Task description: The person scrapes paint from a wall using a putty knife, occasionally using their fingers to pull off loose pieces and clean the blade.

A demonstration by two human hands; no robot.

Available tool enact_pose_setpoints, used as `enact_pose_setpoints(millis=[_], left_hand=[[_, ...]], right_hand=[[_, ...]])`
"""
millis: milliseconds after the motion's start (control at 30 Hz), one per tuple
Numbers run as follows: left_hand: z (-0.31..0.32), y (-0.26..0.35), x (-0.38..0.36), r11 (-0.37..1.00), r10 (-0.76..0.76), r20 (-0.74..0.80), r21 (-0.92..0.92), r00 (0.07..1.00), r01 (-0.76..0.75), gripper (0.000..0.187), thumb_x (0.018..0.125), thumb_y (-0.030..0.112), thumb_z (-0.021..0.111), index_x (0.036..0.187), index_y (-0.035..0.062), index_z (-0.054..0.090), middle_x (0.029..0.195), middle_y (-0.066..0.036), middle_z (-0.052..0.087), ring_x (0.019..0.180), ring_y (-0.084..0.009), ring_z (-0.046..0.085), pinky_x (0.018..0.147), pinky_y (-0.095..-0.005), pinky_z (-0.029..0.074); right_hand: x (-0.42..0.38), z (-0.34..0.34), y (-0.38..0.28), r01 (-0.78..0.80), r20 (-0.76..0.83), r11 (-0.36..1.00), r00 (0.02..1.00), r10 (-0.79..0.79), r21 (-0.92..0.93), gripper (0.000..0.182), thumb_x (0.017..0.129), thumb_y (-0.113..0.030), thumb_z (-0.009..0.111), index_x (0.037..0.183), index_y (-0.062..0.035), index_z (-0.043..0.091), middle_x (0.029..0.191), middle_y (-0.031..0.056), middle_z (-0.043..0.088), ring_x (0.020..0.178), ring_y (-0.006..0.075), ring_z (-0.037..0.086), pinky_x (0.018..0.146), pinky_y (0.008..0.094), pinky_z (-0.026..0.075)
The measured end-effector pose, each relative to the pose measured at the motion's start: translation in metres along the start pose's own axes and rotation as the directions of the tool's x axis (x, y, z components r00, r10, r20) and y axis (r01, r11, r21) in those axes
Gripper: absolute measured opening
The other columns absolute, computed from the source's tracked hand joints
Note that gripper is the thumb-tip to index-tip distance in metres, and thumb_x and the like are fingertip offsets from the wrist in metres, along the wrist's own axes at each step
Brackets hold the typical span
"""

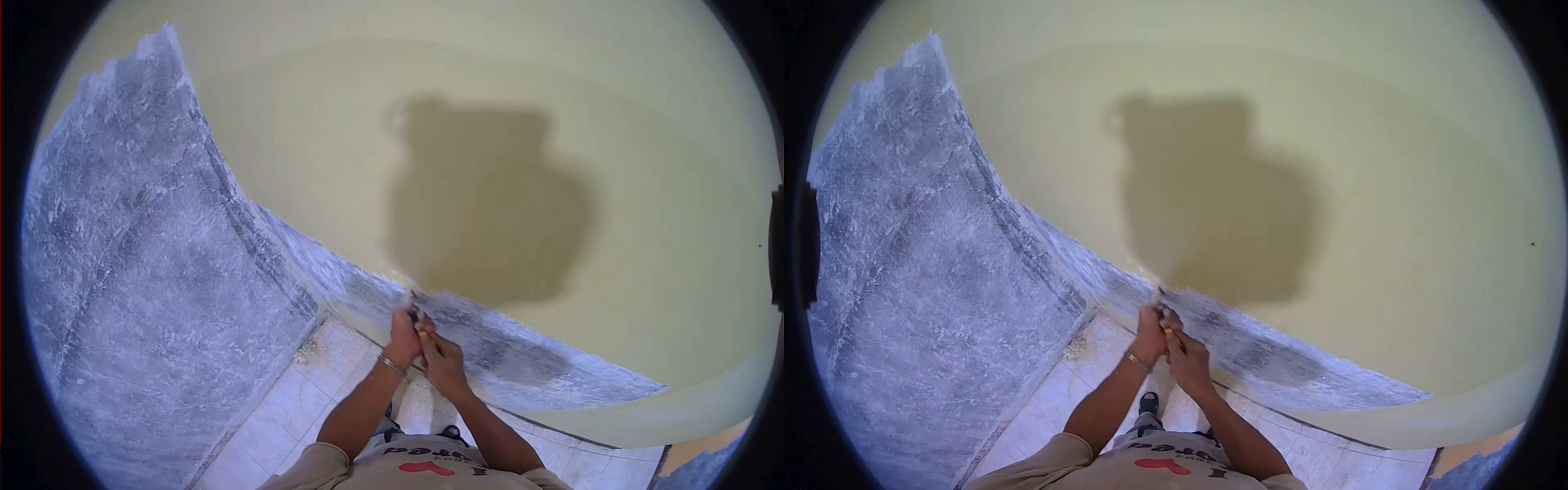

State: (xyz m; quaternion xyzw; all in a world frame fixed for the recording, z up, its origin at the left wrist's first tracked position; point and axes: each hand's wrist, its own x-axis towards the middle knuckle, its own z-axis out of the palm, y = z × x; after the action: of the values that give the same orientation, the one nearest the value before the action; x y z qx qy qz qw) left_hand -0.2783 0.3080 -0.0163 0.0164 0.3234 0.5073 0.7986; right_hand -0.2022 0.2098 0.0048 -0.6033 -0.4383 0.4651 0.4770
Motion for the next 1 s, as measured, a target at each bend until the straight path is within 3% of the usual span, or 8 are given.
enact_pose_setpoints(millis=[100,167,500,567,767,800,933,1000], left_hand=[[0.011,-0.017,-0.014,0.995,-0.102,-0.065,-0.018,0.993,0.101,0.041,0.091,0.036,0.050,0.057,0.0131,0.041,0.045,0.000,0.035,0.038,-0.0120,0.034,0.041,-0.0276,0.033],[0.003,-0.004,-0.006,0.996,-0.089,-0.020,-0.024,0.996,0.088,0.048,0.091,0.045,0.052,0.057,0.0128,0.042,0.046,0.000,0.036,0.036,-0.0117,0.032,0.040,-0.0277,0.034],[-0.005,0.008,0.007,0.994,-0.110,-0.059,0.004,0.992,0.111,0.048,0.092,0.046,0.049,0.059,0.0124,0.040,0.045,-0.001,0.033,0.037,-0.0137,0.033,0.041,-0.0303,0.035],[0.001,0.008,0.002,0.991,-0.123,-0.044,0.052,0.991,0.125,0.048,0.092,0.043,0.049,0.057,0.0123,0.038,0.043,-0.001,0.031,0.037,-0.0138,0.033,0.041,-0.0302,0.035],[-0.011,0.016,0.004,0.990,-0.139,-0.008,0.019,0.990,0.139,0.039,0.093,0.030,0.041,0.059,0.0113,0.041,0.046,-0.001,0.036,0.036,-0.0129,0.032,0.038,-0.0284,0.033],[-0.014,0.001,0.004,0.977,-0.165,-0.057,0.125,0.985,0.171,0.041,0.095,0.034,0.043,0.060,0.0108,0.043,0.046,-0.001,0.037,0.035,-0.0128,0.033,0.038,-0.0297,0.034],[-0.008,0.010,-0.002,0.966,-0.205,-0.033,0.153,0.978,0.208,0.048,0.093,0.049,0.049,0.065,0.0101,0.042,0.049,-0.003,0.040,0.036,-0.0140,0.034,0.040,-0.0304,0.035],[-0.010,-0.007,-0.005,0.973,-0.216,-0.012,0.082,0.976,0.216,0.049,0.093,0.050,0.048,0.063,0.0103,0.042,0.049,-0.003,0.039,0.036,-0.0138,0.034,0.040,-0.0301,0.034]], right_hand=[[-0.014,-0.013,0.001,-0.131,-0.045,0.984,0.990,0.137,0.118,0.032,0.094,-0.029,0.053,0.104,-0.0025,0.068,0.054,0.0009,0.051,0.046,0.0077,0.046,0.042,0.0263,0.036],[-0.004,0.000,0.011,0.009,-0.090,1.000,0.996,-0.008,0.009,0.031,0.095,-0.027,0.052,0.096,-0.0006,0.068,0.055,0.0010,0.051,0.045,0.0077,0.045,0.042,0.0261,0.036],[-0.009,0.019,0.015,0.005,-0.145,1.000,0.989,-0.001,0.023,0.034,0.095,-0.029,0.052,0.089,0.0008,0.067,0.056,0.0001,0.050,0.045,0.0071,0.044,0.041,0.0253,0.035],[-0.014,0.010,-0.002,-0.104,-0.089,0.985,0.989,0.117,0.138,0.034,0.096,-0.029,0.051,0.091,-0.0002,0.067,0.055,-0.0011,0.049,0.045,0.0061,0.044,0.040,0.0244,0.034],[-0.013,0.022,-0.003,-0.130,-0.092,0.990,0.987,0.134,0.049,0.031,0.094,-0.028,0.053,0.112,-0.0058,0.065,0.055,0.0049,0.054,0.050,0.0082,0.048,0.047,0.0270,0.040],[-0.020,0.020,-0.013,-0.148,-0.119,0.983,0.980,0.161,0.108,0.032,0.094,-0.027,0.053,0.115,-0.0049,0.064,0.055,0.0046,0.053,0.050,0.0079,0.048,0.048,0.0265,0.040],[-0.015,0.028,0.022,-0.057,-0.184,0.997,0.982,0.048,-0.043,0.033,0.095,-0.022,0.052,0.118,-0.0002,0.061,0.054,0.0038,0.051,0.050,0.0073,0.047,0.049,0.0257,0.040],[-0.019,0.011,0.029,-0.084,-0.153,0.996,0.985,0.085,0.012,0.033,0.095,-0.022,0.052,0.119,-0.0005,0.060,0.053,0.0050,0.051,0.050,0.0080,0.047,0.049,0.0262,0.040]])
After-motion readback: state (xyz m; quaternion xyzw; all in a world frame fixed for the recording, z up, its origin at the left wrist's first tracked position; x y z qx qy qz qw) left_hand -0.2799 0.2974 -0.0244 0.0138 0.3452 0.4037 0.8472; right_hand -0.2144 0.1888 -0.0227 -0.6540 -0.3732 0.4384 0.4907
